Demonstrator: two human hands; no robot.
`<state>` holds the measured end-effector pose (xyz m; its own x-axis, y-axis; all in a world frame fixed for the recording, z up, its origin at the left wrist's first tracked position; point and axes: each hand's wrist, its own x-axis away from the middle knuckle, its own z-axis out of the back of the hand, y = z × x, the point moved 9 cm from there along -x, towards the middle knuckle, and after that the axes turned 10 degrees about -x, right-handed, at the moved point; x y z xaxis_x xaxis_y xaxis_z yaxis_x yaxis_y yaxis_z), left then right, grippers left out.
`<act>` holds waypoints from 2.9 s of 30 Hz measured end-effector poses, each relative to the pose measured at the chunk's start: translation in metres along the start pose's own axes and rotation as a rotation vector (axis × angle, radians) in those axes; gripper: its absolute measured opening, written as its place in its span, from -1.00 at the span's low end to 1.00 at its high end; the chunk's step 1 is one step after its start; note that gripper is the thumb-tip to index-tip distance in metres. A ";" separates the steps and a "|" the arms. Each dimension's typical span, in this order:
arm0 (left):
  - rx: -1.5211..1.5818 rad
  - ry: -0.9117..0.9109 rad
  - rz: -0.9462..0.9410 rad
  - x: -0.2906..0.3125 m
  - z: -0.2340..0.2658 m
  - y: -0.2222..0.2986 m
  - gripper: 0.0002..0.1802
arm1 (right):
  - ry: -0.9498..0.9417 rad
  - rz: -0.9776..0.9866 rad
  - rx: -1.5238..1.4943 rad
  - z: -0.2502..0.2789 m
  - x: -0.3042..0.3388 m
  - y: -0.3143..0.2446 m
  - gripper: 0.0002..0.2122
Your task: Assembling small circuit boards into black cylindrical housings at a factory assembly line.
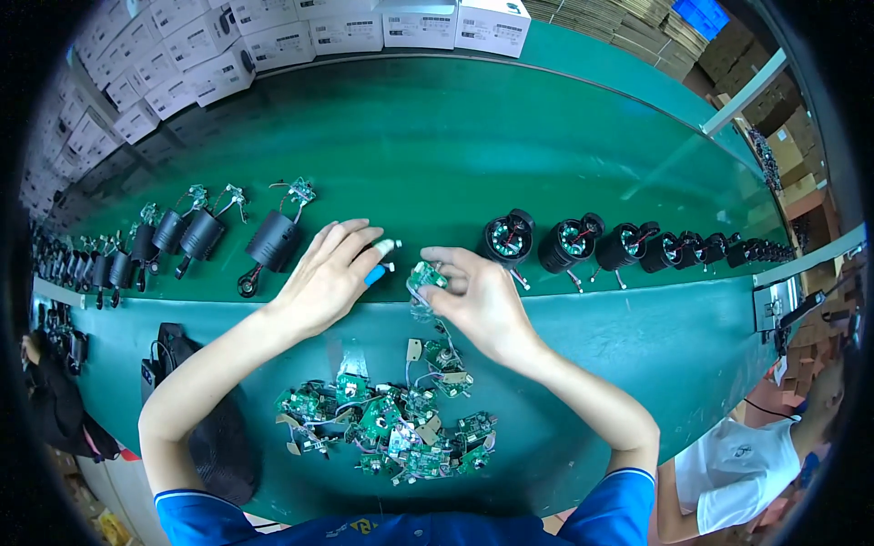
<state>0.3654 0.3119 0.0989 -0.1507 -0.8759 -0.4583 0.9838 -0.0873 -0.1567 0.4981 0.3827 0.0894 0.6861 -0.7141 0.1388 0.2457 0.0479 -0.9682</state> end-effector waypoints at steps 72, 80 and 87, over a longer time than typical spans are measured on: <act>0.449 -0.150 0.230 -0.002 -0.018 -0.014 -0.84 | 0.045 0.377 0.298 -0.020 -0.026 -0.016 -0.79; 0.459 -0.118 0.226 -0.004 -0.014 -0.013 -0.87 | 0.037 0.433 0.309 -0.019 -0.026 -0.013 -0.81; 0.483 -0.266 0.182 -0.007 -0.020 -0.008 -0.85 | -0.006 0.475 0.354 -0.019 -0.023 -0.011 -0.81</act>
<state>0.3567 0.3279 0.0856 -0.0071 -0.9808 -0.1950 0.9339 -0.0762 0.3494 0.4667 0.3858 0.0930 0.7804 -0.5535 -0.2910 0.1231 0.5923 -0.7963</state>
